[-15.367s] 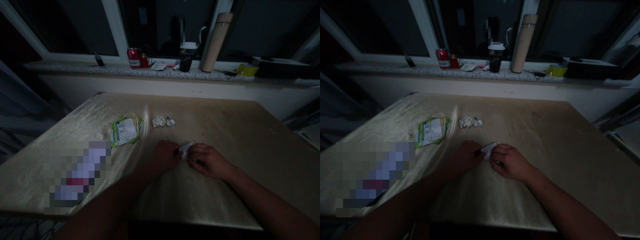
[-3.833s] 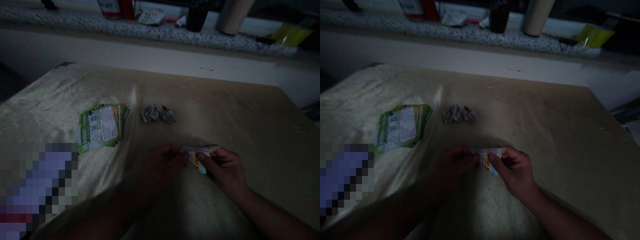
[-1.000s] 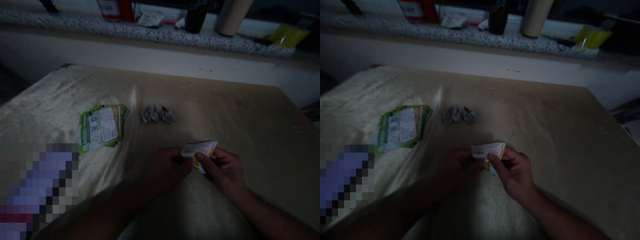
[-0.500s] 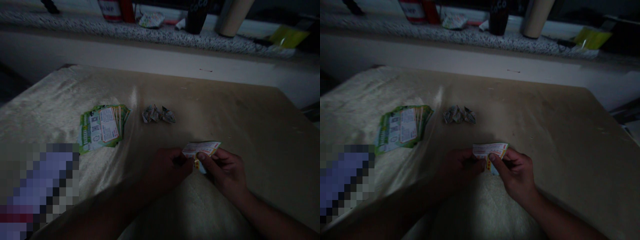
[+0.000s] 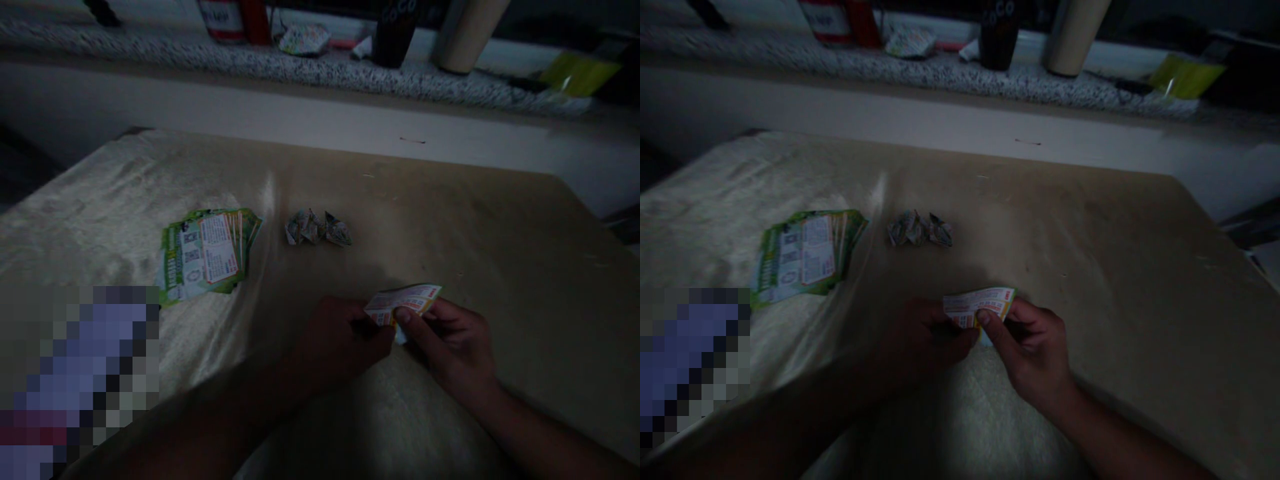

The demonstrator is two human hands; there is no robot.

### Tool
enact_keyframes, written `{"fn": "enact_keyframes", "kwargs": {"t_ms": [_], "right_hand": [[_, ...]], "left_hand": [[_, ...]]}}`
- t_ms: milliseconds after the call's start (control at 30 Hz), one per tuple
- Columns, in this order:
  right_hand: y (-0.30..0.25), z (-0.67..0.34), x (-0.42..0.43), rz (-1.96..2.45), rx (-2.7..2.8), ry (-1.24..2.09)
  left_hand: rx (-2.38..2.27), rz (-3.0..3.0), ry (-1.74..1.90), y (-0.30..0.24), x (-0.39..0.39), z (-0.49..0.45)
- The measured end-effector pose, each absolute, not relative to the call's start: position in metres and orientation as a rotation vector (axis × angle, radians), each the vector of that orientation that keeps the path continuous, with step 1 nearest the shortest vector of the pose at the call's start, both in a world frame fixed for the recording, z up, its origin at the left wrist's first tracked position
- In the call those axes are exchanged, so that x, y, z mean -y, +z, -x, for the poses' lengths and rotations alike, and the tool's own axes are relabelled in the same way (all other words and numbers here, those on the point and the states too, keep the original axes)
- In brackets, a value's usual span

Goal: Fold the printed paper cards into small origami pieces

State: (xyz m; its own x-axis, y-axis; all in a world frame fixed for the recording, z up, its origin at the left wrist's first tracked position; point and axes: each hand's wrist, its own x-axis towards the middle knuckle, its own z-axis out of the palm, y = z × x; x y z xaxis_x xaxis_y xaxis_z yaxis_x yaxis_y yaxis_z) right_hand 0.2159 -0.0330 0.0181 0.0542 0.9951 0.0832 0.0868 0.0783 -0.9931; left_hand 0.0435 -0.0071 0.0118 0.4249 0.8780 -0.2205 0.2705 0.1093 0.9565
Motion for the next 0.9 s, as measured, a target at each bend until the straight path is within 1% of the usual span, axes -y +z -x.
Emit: {"fn": "enact_keyframes", "kwargs": {"t_ms": [267, 467, 633, 900], "right_hand": [[0.0153, -0.2172, 0.0335, 1.246, 1.251, 1.074], [0.0178, -0.2149, 0.0328, 1.231, 1.216, 1.072], [0.0191, -0.2141, 0.0329, 1.236, 1.218, 1.092], [0.0232, -0.2117, 0.0304, 1.242, 1.155, 1.093]], "left_hand": [[-1.066, -1.57, 0.583, 0.0164, 0.0064, -0.0434], [-1.055, -1.558, 0.609, 0.0176, 0.0076, -0.0448], [-1.06, -1.593, 0.541, 0.0149, 0.006, -0.0441], [-1.05, -1.648, 0.59, 0.0137, 0.0074, -0.0464]]}}
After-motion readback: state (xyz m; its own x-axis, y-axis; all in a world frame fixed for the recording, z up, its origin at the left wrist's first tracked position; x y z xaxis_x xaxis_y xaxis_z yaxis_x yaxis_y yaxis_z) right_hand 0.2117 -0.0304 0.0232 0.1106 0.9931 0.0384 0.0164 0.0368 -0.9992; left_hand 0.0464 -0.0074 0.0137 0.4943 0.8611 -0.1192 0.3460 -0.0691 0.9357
